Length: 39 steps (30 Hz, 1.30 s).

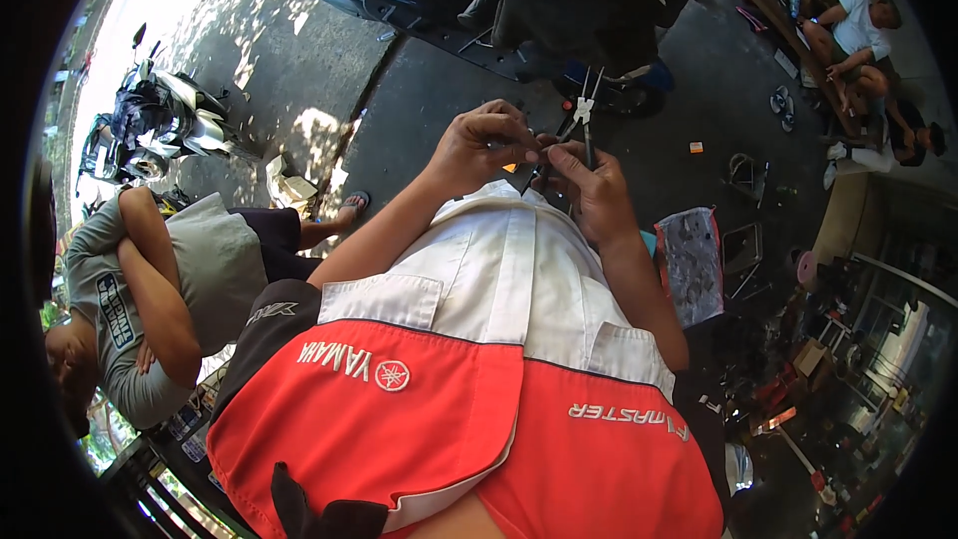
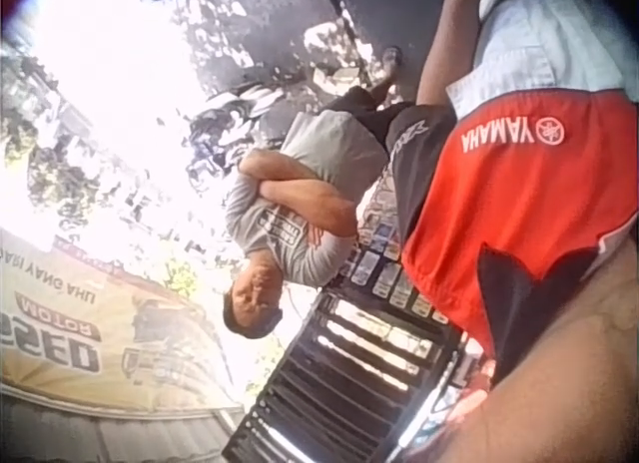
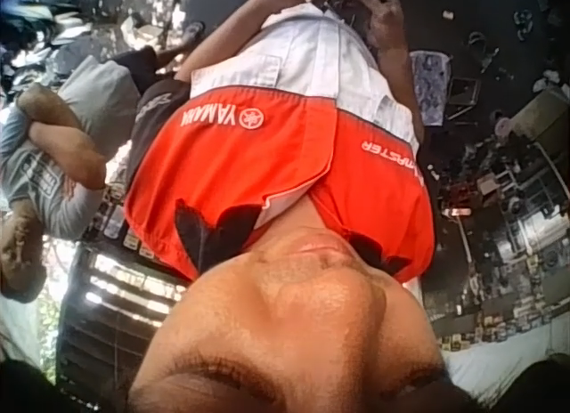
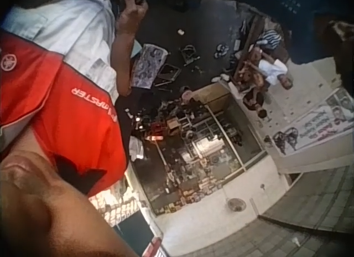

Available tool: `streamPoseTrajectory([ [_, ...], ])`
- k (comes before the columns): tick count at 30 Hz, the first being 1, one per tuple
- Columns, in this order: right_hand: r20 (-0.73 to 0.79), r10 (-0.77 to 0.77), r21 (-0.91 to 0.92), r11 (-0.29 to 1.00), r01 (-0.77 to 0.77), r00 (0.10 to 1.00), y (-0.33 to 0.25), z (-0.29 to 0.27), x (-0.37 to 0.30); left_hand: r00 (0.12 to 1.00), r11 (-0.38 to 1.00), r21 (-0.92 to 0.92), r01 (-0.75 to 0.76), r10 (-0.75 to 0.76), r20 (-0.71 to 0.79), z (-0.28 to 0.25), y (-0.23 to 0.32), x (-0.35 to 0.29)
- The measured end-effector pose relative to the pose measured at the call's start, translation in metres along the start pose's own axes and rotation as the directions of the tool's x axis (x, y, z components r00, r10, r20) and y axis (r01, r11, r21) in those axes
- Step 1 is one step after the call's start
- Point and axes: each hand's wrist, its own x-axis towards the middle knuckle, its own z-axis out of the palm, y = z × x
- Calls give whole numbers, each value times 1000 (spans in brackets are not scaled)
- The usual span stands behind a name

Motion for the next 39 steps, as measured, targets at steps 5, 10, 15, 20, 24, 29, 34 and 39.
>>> streamPoseTrajectory([
  [5,15,13,40,999,-14,1000,-2,6,-4,999,994,-96,43,-40,27,7,12,-4],
  [10,-92,-217,-219,956,193,972,12,9,-6,954,750,-591,297,-266,141,8,14,-16],
  [15,-39,-221,-336,922,195,975,8,24,-14,896,647,-636,422,-404,184,0,12,-24],
  [20,81,-142,-292,943,160,986,-1,29,-35,809,434,-827,357,-586,42,-15,-5,-19],
  [24,91,90,-241,968,-66,992,-15,48,-45,813,467,-855,226,-574,-98,-32,-18,-21],
  [29,89,241,-478,862,-171,966,-4,46,-32,787,578,-796,180,-570,-235,-40,-17,-29],
  [34,166,276,-529,835,-151,947,-12,60,-25,808,723,-674,154,-485,-335,-48,-16,-31],
  [39,156,335,-538,818,-204,929,-11,67,-26,822,802,-578,150,-426,-378,-48,-16,-34],
])
